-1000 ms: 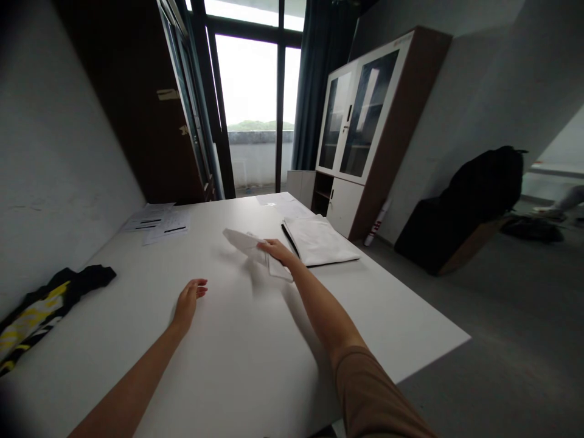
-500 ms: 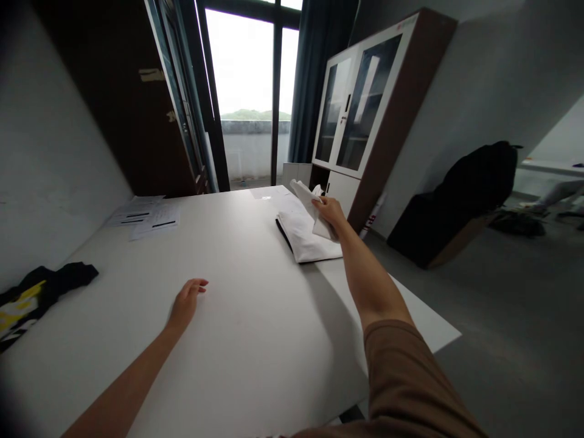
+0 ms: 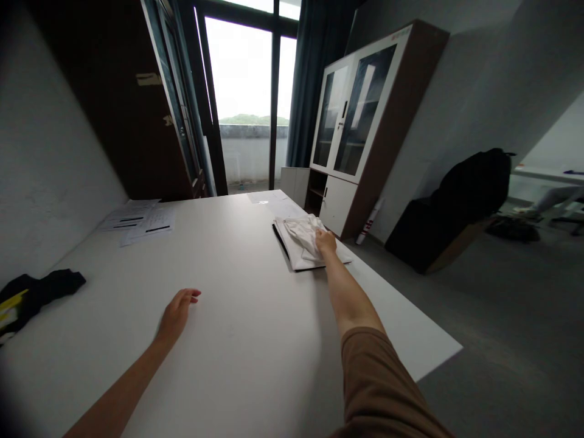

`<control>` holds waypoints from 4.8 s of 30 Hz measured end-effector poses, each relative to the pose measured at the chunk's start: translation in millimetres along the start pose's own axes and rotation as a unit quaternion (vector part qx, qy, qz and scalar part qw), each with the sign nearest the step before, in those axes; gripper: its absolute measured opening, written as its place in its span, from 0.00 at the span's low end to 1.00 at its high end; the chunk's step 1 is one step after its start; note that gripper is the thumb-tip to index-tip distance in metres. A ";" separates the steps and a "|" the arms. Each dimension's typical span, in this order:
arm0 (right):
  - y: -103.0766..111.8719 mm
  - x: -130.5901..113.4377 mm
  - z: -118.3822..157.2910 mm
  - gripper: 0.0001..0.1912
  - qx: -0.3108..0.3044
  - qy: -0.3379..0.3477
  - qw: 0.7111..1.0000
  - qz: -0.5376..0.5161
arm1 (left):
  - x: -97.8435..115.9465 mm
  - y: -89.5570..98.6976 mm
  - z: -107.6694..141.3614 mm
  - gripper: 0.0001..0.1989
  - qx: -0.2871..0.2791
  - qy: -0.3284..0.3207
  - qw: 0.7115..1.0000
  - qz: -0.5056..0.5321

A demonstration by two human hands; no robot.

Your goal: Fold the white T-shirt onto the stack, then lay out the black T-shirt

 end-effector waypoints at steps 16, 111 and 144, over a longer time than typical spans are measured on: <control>34.0 -12.0 13.2 0.18 0.119 0.045 0.992 0.026 | 3.6 -3.2 0.5 0.18 -0.015 -0.017 1.000 -0.013; -25.2 -74.2 114.9 0.24 0.098 0.337 0.936 0.007 | -23.6 100.4 -61.0 0.12 0.037 -0.049 0.971 -0.229; -45.0 -286.5 219.5 0.18 -0.102 0.383 0.905 -0.152 | 5.6 68.6 -19.4 0.22 -0.216 -0.001 0.970 -0.108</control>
Point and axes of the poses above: each hand's wrist, its own z-axis away from the middle knuckle, its own y-axis out of the back of the hand, x = y × z, the point moved 8 cm from there along -z, towards the middle knuckle, and after that the axes turned 14 degrees about x, right-handed, at the moved point
